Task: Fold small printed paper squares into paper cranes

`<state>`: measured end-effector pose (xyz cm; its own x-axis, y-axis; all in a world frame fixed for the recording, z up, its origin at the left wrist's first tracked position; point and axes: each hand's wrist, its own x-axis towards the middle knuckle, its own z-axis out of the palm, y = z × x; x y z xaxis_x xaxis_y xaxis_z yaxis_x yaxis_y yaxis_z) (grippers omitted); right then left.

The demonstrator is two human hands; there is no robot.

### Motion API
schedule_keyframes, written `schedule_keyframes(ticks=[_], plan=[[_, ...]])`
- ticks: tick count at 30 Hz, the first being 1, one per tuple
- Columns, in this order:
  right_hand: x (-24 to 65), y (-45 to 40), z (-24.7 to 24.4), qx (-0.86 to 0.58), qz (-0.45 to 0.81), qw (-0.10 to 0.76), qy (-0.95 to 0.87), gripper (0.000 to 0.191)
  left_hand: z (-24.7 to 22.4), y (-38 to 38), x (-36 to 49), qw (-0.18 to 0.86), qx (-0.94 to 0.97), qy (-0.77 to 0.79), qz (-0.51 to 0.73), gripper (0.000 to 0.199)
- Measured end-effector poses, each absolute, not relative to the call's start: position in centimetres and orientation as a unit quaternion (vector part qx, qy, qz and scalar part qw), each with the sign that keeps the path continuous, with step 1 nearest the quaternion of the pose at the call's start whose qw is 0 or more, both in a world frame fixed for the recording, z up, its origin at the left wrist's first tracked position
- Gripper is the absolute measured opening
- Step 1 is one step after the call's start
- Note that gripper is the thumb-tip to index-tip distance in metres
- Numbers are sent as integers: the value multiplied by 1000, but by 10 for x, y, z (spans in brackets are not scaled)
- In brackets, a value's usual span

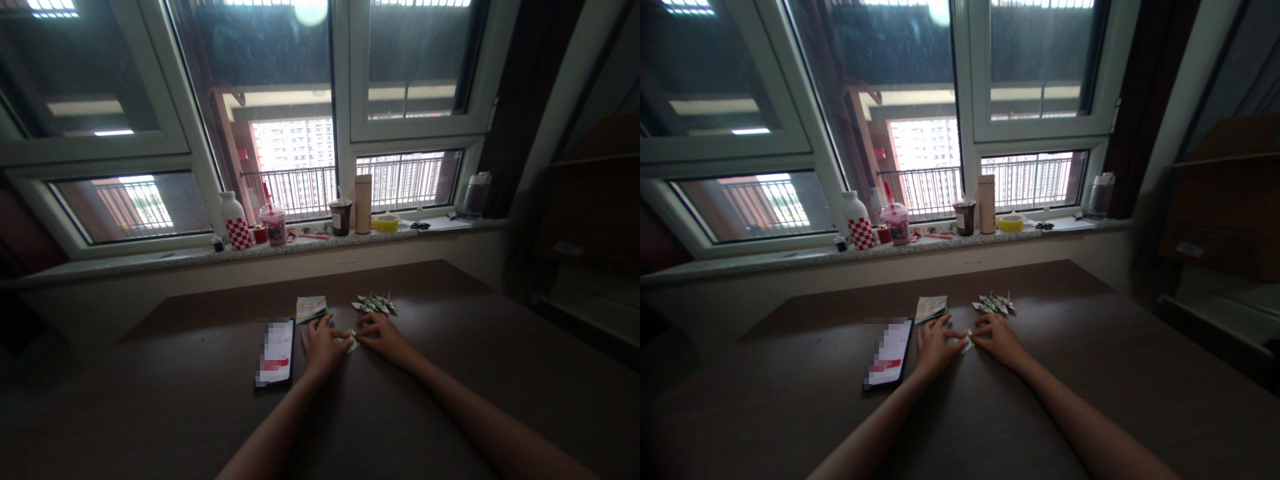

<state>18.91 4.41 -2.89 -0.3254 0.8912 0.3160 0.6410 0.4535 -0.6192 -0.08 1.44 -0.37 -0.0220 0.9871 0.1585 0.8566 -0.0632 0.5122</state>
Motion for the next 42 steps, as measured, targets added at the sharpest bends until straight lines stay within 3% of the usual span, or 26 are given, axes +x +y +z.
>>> schedule_keyframes(ticks=[23, 33, 42], plan=[[185, 51, -25, -532, 125, 254, -798, 19, -6, 17, -3, 149, 696, 665, 227, 18], [194, 61, -37, -490, 180, 365, -771, 25, -3, 12, -3, 145, 695, 664, 235, 20], [186, 51, -29, -524, 130, 290, -790, 17, -4, 15, -3, 140, 696, 666, 230, 20]])
